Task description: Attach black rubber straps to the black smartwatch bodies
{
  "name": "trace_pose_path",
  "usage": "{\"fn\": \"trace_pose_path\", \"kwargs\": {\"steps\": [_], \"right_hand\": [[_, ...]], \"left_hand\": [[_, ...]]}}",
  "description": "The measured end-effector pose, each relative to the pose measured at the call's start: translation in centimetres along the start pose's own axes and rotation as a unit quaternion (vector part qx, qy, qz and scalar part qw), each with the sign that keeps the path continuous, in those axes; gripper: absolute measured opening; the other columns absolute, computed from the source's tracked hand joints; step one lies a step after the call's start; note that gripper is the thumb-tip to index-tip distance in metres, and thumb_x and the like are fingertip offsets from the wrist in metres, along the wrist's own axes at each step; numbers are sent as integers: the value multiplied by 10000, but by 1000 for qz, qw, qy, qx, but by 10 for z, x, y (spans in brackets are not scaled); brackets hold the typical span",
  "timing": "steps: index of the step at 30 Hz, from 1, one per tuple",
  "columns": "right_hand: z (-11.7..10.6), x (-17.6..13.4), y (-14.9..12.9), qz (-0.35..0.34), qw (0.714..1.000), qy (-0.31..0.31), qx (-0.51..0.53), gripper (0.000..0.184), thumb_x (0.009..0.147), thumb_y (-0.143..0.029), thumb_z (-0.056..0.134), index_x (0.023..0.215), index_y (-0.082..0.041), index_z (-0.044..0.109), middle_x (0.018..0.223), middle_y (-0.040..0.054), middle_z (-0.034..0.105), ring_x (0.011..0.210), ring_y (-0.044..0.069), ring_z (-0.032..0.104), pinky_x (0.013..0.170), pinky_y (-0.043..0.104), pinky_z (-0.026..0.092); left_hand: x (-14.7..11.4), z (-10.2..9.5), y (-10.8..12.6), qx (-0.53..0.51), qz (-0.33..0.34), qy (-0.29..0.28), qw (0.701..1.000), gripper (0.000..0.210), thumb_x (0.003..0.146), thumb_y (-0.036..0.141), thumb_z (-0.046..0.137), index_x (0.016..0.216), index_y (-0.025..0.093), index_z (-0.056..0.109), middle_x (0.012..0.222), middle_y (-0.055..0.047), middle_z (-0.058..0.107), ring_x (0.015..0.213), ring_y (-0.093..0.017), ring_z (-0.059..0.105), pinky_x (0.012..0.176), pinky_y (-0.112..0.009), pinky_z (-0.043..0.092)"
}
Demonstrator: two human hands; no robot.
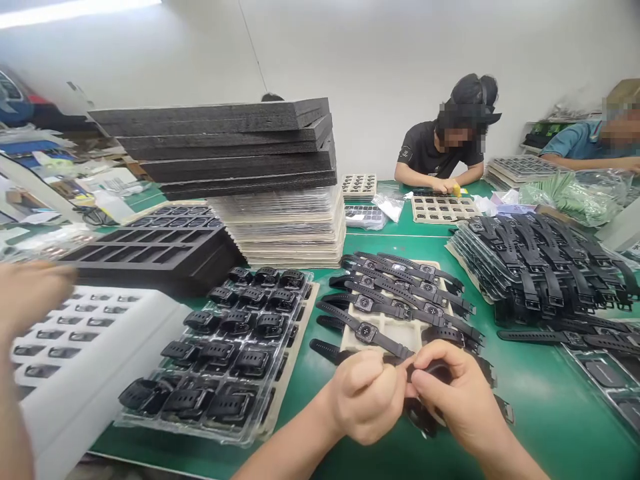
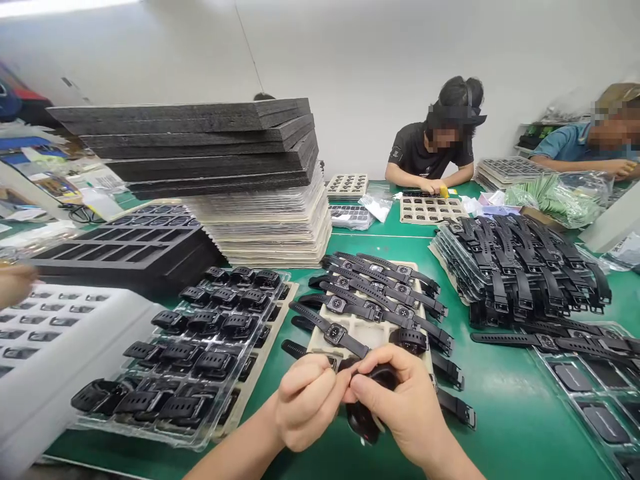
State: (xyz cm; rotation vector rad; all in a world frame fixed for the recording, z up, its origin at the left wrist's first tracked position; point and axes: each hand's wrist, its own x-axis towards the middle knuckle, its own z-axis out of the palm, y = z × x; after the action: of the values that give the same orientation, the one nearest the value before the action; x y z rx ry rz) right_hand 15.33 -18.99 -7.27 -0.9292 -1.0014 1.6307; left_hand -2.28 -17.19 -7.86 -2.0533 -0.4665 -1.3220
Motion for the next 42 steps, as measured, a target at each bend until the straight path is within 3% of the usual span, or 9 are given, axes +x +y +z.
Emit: {"fn": "trace_pose_path", "kwargs": {"steps": [6, 10, 14, 18, 25, 31, 37, 39, 42], "right_hand": [[-18, -4, -2, -72, 989, 32, -122, 177, 765, -383, 863, 791, -226, 784, 813, 48, 780, 729, 207, 716, 683, 284, 594], [-38, 19, -28, -182, 930, 139, -288, 153, 828, -389, 779, 864, -240, 790, 979, 68, 799, 914, 259, 737, 832, 343, 594], [-32, 55, -50, -153, 872, 2, -465, 165, 871, -357, 715, 985, -245, 757, 1029, 47, 784, 905, 245, 721, 802, 337, 566], [-13, 80, -42, -80, 789, -142, -592, 108, 871, -220, 657, 941, -249, 735, 949, 4, 781, 810, 214, 700, 764, 329, 528], [-5, 88, -29, -88, 756, -190, -621, 148, 852, -103, 648, 883, -233, 713, 891, 26, 760, 811, 234, 687, 741, 335, 518], [-9, 76, -50, -154, 771, -165, -595, 286, 938, -305, 653, 1212, -237, 704, 1296, 105, 677, 1229, 289, 608, 1028, 434, 502], [-43, 52, -68, -162, 823, -49, -543, 246, 992, -424, 562, 1057, -266, 740, 1141, 69, 748, 975, 259, 698, 807, 380, 577], [-58, 42, -69, -169, 831, -20, -530, 251, 995, -437, 562, 1037, -272, 746, 1117, 66, 758, 973, 263, 700, 801, 370, 574], [-72, 31, -68, -205, 844, 54, -493, 268, 986, -472, 578, 1011, -267, 748, 1077, 73, 764, 981, 278, 700, 809, 364, 571]], "left_hand": [[-3, -7, 2, -1, -3, 3, 1000, 272, 917, 43, 647, 672, 158, 675, 907, -64, 613, 790, -143, 493, 517, -213, 528], [-6, -16, -19, 28, -158, -21, 987, 150, 957, 83, 567, 876, 182, 644, 830, -56, 637, 808, -185, 573, 687, -324, 581], [-13, -19, -42, 76, -280, -233, 928, 164, 962, 78, 547, 1027, 191, 646, 1018, -95, 701, 971, -243, 613, 837, -402, 522], [-15, -14, -49, -18, -301, -461, 835, 271, 959, 50, 504, 1059, 220, 691, 1167, -99, 671, 1142, -283, 569, 960, -466, 463], [8, -2, -59, -46, -304, -622, 720, 216, 861, 132, 691, 1051, 221, 741, 1076, -121, 652, 1106, -332, 540, 1003, -550, 388], [12, 9, -68, -71, -286, -630, 719, 267, 768, 150, 775, 1016, 195, 686, 1144, -129, 634, 1108, -338, 543, 937, -489, 419], [9, 6, -74, -116, -260, -615, 735, 278, 742, -1, 699, 913, 200, 612, 865, -1, 680, 916, -221, 624, 1010, -459, 371], [10, -5, -75, -107, -254, -579, 767, 286, 801, -43, 599, 919, 214, 639, 925, -1, 708, 964, -204, 640, 1099, -501, 280], [18, -21, -74, -63, -208, -398, 892, 368, 900, -55, 459, 917, 237, 682, 929, 8, 734, 940, -160, 665, 1124, -466, 240]]}}
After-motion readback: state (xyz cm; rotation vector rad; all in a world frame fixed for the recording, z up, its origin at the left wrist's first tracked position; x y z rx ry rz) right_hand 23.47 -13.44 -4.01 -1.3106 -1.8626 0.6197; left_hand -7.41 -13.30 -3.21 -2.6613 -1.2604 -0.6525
